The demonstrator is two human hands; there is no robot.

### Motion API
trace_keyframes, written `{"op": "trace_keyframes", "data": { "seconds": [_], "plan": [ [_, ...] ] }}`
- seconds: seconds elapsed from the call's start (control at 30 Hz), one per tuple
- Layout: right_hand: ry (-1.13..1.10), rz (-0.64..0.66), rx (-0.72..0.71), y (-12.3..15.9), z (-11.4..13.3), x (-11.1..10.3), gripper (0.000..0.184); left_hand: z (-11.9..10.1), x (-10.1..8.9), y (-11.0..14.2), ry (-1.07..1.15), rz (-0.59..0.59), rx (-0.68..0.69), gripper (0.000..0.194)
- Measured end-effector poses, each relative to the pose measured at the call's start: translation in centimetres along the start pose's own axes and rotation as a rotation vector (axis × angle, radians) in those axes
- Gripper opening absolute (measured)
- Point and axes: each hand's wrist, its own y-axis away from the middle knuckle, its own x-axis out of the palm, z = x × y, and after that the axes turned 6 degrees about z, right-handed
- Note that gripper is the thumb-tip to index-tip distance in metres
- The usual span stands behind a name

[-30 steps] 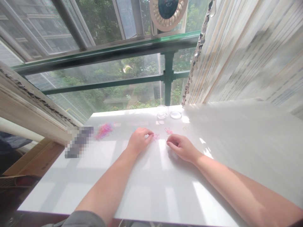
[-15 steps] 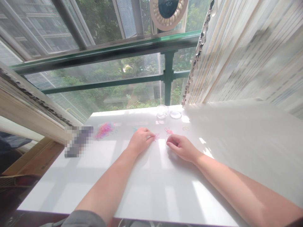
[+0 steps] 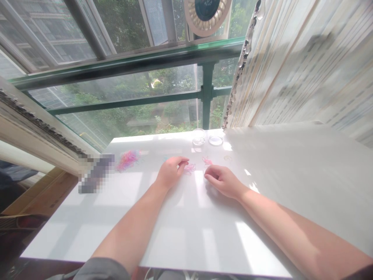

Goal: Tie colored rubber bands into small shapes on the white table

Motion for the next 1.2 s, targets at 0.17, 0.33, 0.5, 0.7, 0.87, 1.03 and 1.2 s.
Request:
{"op": "trace_keyframes", "data": {
  "seconds": [0.17, 0.33, 0.5, 0.7, 0.87, 1.03, 1.2],
  "plan": [
    [-0.001, -0.002, -0.002, 0.0, -0.1, 0.0, 0.013, 0.4, -0.5, -0.1, 0.09, -0.059, -0.014, 0.025],
    [0.0, 0.0, -0.001, 0.0, 0.0, -0.1, 0.013, 0.3, -0.3, 0.1, 0.132, -0.064, -0.026, 0.024],
    [-0.005, 0.006, 0.006, 0.1, 0.2, -0.1, 0.013, 0.4, -1.3, -0.1, 0.076, -0.136, -0.05, 0.02],
    [0.028, 0.026, 0.016, 0.3, 0.2, -0.1, 0.017, 5.7, -7.6, 2.0, 0.003, -0.496, -0.344, 0.027],
    [0.075, 0.055, 0.046, 0.4, 0.0, -0.1, 0.02, 11.2, -10.2, 6.0, -0.099, -0.601, -0.61, 0.028],
    [0.085, 0.055, 0.066, 0.4, -0.1, -0.1, 0.021, 12.4, -8.8, 5.6, -0.134, -0.511, -0.606, 0.029],
    [0.11, 0.07, 0.067, 0.4, 0.0, -0.1, 0.023, 11.1, -7.1, 3.9, -0.273, -0.238, -0.58, 0.027]
  ]
}}
